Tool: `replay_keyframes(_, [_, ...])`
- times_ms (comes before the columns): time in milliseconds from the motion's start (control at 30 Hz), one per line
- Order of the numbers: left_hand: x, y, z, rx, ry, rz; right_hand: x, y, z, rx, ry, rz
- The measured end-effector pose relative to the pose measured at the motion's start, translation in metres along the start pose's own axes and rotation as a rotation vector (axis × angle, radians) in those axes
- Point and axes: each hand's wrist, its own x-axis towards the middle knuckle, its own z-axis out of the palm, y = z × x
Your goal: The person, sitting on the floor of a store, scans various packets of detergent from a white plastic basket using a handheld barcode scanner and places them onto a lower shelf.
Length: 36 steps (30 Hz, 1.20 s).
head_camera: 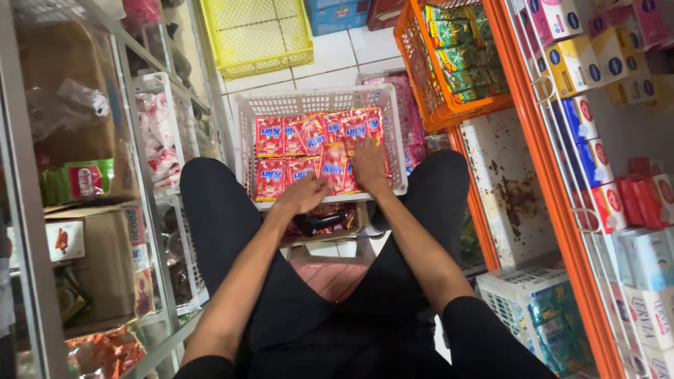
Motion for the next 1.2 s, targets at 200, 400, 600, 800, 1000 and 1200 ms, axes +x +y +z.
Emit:
replay_keyframes(200, [0.039, -0.018, 0.01, -0.086, 0.157, 0.13, 0.003, 0.027, -0.015, 0.524, 0.017, 0.251])
replay_keyframes(400, [0.071, -0.034, 0.024, 0.207, 0.236, 0.221, -0.008, 0.05, -0.043, 0.843, 0.388, 0.032])
replay_keyframes(600, [0.055, -0.038, 0.012, 0.261, 0.316, -0.078, -0.002, 0.021, -0.012, 1.009, -0.043, 0.277])
replay_keyframes(800, [0.046, -0.047, 0.004, 0.184, 0.45, -0.177, -0.008, -0.001, 0.028, 0.978, 0.081, -0.093])
replay_keyframes(1000, [0.081, -0.068, 0.002, 0.297, 0.461, -0.245, -0.009, -0.031, -0.038, 1.136, -0.269, 0.231])
replay_keyframes(1200, [0.101, -0.077, 0.004, 0.206, 0.606, -0.186, -0.008, -0.022, -0.032, 1.006, -0.058, 0.048])
